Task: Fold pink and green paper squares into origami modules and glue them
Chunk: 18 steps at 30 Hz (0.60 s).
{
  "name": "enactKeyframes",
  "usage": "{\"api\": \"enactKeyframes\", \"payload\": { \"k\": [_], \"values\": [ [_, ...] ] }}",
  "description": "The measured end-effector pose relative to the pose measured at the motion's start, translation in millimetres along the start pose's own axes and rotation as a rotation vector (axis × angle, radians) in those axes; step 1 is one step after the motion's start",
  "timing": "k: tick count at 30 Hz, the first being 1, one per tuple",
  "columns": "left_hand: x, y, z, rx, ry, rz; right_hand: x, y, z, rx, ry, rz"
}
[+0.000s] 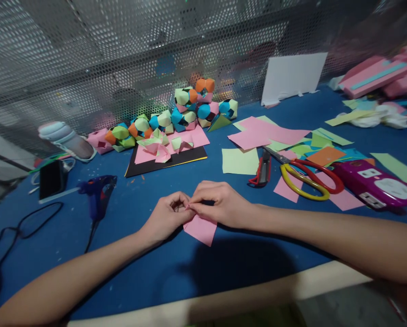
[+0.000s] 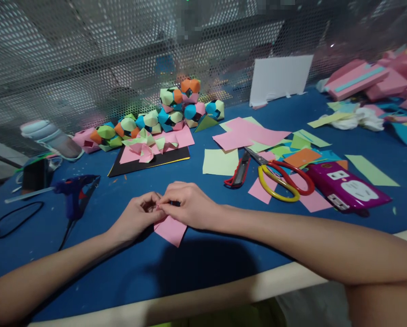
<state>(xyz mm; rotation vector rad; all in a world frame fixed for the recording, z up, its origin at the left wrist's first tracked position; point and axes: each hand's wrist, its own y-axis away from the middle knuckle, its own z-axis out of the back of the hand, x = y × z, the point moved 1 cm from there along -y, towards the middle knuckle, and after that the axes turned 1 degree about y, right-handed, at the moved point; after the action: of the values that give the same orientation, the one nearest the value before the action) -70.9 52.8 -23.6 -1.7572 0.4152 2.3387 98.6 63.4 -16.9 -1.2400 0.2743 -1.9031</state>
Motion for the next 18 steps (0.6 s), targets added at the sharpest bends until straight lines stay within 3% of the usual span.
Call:
{"api": "enactKeyframes", "payload": {
  "k": [4,7,10,14,18],
  "values": [
    [-1.2,0.6,-0.8,-0.102,0.034,-0.042,0.5,0.4,-2.4,-0.028,0.070,-0.001],
    [-2.1,-0.2,0.3,-0.224,0.125,-0.078,-2.7,1.0,-3.3,-0.022,0.180,-0.099],
    [-1.8,-0.8,1.0,-0.255,0.166,-0.067,-8.3,2.1,-4.0,-0.025,0.258,-0.162],
    [-1.3,-0.6,1.0,-0.243,0.129,-0.059,-13.7,3.7,-4.9,-0.034,0.292,-0.100],
    [-1.5,-1.2,0.8,-0.270,0.084,-0.017,-15.4,4.6,-4.4,0.043,0.388,-0.007]
  ]
}}
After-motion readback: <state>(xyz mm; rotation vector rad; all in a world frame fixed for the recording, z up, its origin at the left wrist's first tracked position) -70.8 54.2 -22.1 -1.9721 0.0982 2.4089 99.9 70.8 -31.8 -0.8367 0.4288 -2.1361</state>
